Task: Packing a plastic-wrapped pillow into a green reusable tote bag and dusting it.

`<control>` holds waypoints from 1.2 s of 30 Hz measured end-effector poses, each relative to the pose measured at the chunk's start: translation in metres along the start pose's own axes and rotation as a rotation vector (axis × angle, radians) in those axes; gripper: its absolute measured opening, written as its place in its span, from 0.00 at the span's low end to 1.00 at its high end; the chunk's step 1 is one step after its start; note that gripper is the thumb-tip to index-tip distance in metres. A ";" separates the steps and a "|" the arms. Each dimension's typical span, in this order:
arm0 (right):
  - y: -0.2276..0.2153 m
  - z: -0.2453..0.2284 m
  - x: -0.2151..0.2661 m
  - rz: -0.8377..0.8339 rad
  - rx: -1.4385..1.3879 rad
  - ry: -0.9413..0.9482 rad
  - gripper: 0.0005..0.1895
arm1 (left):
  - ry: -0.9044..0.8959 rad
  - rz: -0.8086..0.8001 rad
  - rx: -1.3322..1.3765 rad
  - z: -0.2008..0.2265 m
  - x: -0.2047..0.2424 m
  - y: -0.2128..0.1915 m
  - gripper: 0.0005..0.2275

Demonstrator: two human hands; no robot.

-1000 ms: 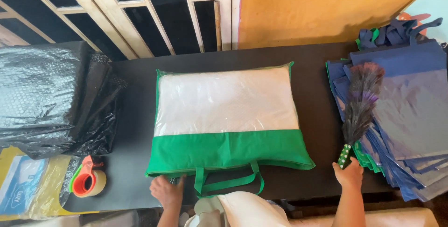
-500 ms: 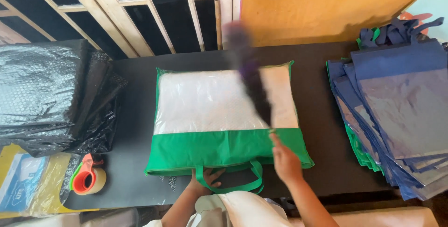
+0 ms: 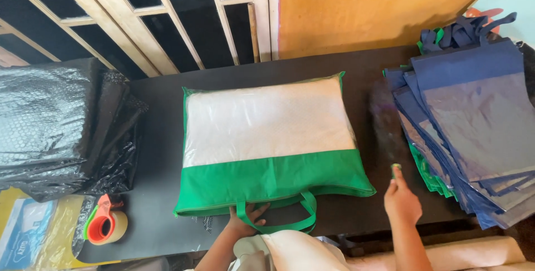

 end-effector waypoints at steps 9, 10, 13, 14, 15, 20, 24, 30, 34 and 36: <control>0.046 -0.054 0.034 0.414 -0.264 -0.682 0.25 | -0.079 -0.145 0.071 -0.009 -0.004 0.003 0.31; 0.057 -0.066 0.041 0.353 -0.133 -0.764 0.25 | -0.084 -0.161 0.121 -0.009 -0.001 -0.001 0.37; 0.068 -0.067 0.033 0.239 0.045 -0.777 0.26 | -0.060 -0.061 0.271 -0.024 0.004 0.006 0.46; 0.069 -0.061 0.022 0.190 0.091 -0.708 0.26 | -0.028 0.055 0.367 -0.031 0.004 0.007 0.49; 0.061 -0.056 0.013 0.190 0.091 -0.714 0.26 | -0.033 0.059 0.369 -0.027 0.017 -0.017 0.49; 0.009 0.014 -0.054 0.316 -0.106 -0.231 0.27 | -0.306 0.197 1.641 -0.088 0.060 -0.004 0.44; 0.019 0.032 -0.078 0.090 -0.043 -0.143 0.29 | -0.714 0.860 2.075 -0.114 0.090 -0.011 0.28; 0.058 -0.040 -0.091 0.170 -0.280 -0.614 0.39 | -0.733 0.882 2.021 -0.116 0.093 0.009 0.20; 0.095 -0.086 -0.065 -0.198 -0.379 -0.401 0.45 | -0.717 0.850 1.901 -0.124 0.105 0.017 0.17; 0.106 -0.093 -0.055 -0.169 -0.367 -0.362 0.45 | -0.702 0.860 1.857 -0.131 0.116 0.021 0.16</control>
Point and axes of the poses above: each hand's wrist, its own x-axis away from the middle knuckle, its own y-axis out of the palm, z = x × y, the point moved 7 cm from there along -x, towards the middle knuckle, and after that the axes turned 5 degrees about x, right-handed, at the moved point
